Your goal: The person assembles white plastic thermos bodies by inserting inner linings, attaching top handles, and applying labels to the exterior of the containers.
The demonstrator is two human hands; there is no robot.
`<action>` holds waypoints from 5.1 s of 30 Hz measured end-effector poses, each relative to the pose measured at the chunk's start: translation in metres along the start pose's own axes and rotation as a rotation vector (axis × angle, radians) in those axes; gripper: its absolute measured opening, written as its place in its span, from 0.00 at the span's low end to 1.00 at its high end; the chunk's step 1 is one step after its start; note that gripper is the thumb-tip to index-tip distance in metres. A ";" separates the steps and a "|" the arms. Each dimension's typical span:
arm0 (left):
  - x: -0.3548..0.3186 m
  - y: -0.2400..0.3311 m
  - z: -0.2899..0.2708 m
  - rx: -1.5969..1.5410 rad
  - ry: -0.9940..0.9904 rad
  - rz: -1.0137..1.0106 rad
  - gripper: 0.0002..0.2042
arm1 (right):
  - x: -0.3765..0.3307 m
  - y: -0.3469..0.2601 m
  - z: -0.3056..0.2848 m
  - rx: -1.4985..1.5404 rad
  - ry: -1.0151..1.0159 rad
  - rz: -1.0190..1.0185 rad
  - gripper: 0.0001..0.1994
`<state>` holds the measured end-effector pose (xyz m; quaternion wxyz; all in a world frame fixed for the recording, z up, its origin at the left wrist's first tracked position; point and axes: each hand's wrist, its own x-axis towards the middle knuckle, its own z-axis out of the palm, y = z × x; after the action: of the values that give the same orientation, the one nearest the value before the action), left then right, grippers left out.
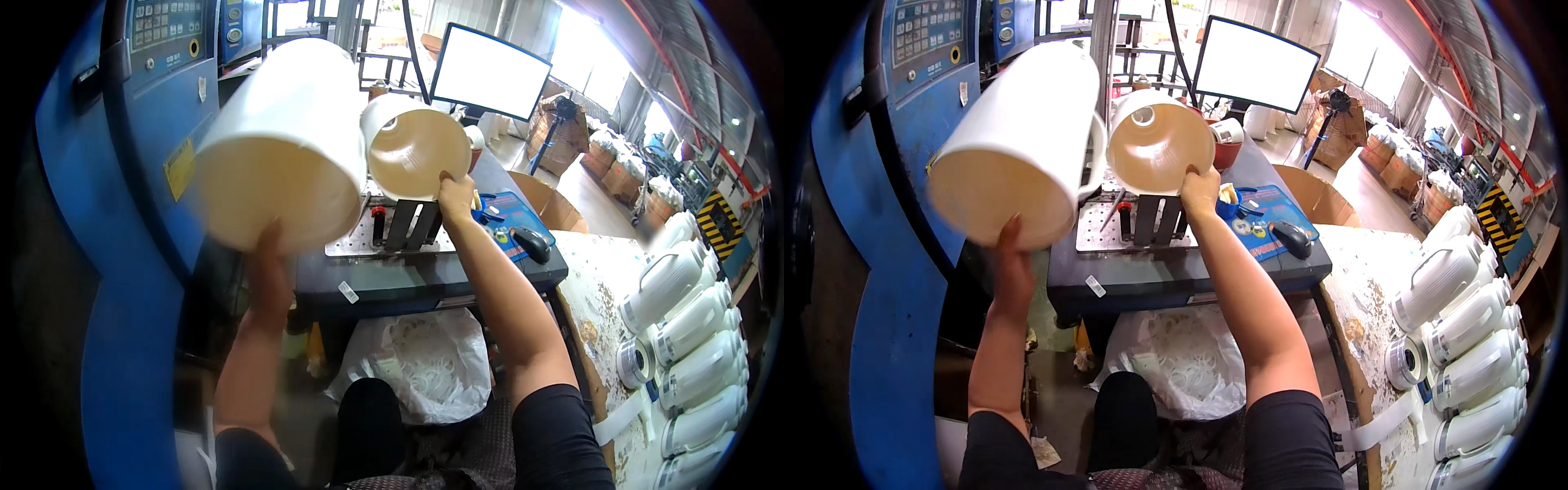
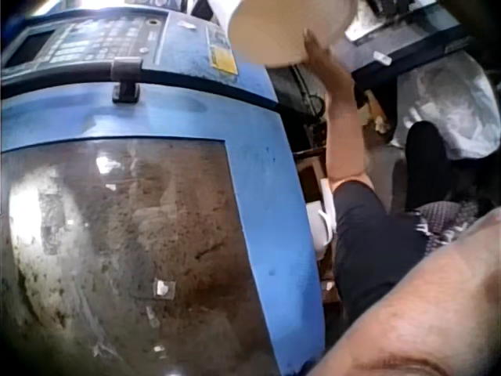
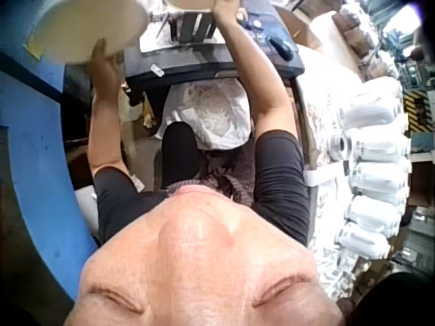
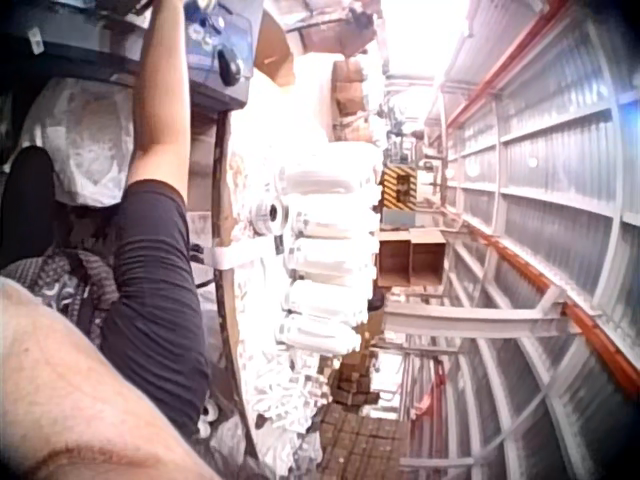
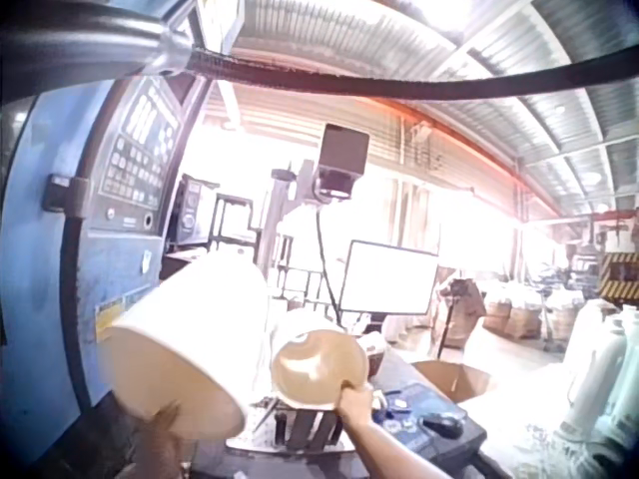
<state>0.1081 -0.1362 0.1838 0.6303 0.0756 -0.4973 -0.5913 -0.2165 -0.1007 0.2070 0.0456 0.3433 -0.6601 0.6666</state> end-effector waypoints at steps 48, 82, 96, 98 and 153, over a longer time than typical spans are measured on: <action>-0.202 0.007 0.157 0.470 -0.588 -0.945 0.35 | -0.698 -0.089 -0.655 -1.040 0.735 0.489 0.05; -0.196 0.002 -0.098 0.263 0.239 -0.617 0.36 | -0.469 -0.007 -0.444 -0.758 -0.601 -0.140 0.46; -0.280 -0.029 -0.052 -0.163 0.071 -0.798 0.31 | -0.427 -0.019 -0.440 -0.566 0.046 0.397 0.44; -0.285 -0.026 -0.034 -0.145 0.148 -0.891 0.31 | -0.413 -0.049 -0.427 -0.232 0.143 0.158 0.48; -0.240 0.008 0.000 -0.070 -0.294 0.030 0.25 | -0.364 -0.045 -0.377 0.267 -0.029 -0.058 0.49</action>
<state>0.1601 0.0630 0.0597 0.5616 -0.0412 -0.5644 -0.6037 -0.0661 0.3910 0.0970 0.0094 0.3749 -0.5559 0.7418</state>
